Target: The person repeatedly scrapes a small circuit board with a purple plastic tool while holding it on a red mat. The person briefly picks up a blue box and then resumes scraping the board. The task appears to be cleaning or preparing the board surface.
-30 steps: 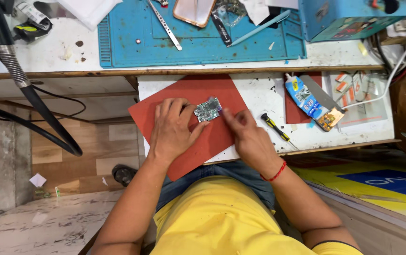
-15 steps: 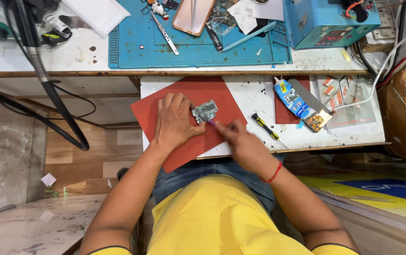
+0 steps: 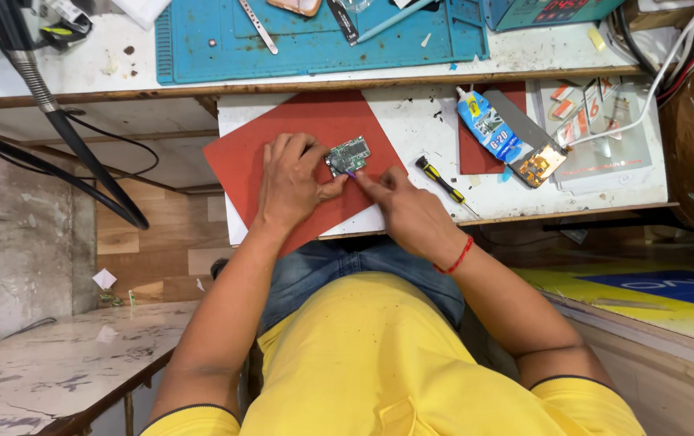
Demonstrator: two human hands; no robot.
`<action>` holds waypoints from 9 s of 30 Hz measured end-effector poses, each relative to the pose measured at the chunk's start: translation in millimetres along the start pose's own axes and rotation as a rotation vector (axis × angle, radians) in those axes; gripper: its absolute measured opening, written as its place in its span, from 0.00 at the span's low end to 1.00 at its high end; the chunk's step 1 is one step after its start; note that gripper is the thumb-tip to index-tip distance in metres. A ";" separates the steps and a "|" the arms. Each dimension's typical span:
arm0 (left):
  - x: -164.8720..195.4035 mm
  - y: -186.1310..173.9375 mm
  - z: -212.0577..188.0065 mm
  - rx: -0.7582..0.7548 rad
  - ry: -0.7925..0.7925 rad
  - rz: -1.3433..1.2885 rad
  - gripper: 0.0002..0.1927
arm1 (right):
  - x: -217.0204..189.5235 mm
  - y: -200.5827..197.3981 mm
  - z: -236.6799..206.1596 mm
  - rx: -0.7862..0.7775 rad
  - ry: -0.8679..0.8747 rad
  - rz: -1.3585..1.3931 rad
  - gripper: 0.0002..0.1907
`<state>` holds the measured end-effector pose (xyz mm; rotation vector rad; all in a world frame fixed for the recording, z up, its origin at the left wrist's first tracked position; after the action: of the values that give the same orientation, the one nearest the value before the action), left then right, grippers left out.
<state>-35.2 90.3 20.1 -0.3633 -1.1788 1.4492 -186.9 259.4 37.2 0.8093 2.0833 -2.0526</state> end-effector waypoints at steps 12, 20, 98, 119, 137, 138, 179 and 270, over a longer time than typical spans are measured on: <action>-7.3 3.1 0.9 0.010 -0.083 -0.055 0.25 | -9.5 -2.7 17.9 0.056 -0.065 -0.053 0.33; -14.8 -17.8 4.4 -0.118 -0.105 -0.141 0.25 | -15.8 -5.2 8.7 -0.083 0.021 -0.022 0.36; -17.1 -17.7 14.1 -0.160 -0.130 -0.134 0.25 | -14.3 -0.2 27.9 0.005 0.129 -0.005 0.37; -9.0 -15.6 24.6 -0.156 -0.098 -0.079 0.25 | -7.1 -8.3 36.6 -0.087 0.146 0.063 0.38; -8.5 -14.8 23.8 -0.144 -0.122 -0.067 0.25 | -11.4 -8.4 31.5 -0.068 0.085 0.112 0.38; -8.6 -13.6 23.3 -0.141 -0.118 -0.059 0.25 | -11.7 -8.8 32.0 -0.045 0.092 0.113 0.37; -10.4 -3.3 9.9 -0.152 -0.085 0.014 0.24 | -12.5 -6.5 29.4 -0.078 0.095 0.036 0.37; -4.8 -14.6 24.8 -0.147 -0.155 -0.108 0.26 | -6.5 -4.9 35.3 -0.150 0.095 0.058 0.39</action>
<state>-45.0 72.4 40.9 -0.2869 -1.4138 1.3192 -193.6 224.0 41.5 0.9471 2.2035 -1.8365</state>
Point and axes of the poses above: each hand's wrist, its own z-axis towards the middle knuckle, its own y-axis out of the palm, x = y × z, the point moved 1 cm from there along z, towards the middle knuckle, and after that the axes turned 1 degree about y, right-handed, at the moved point
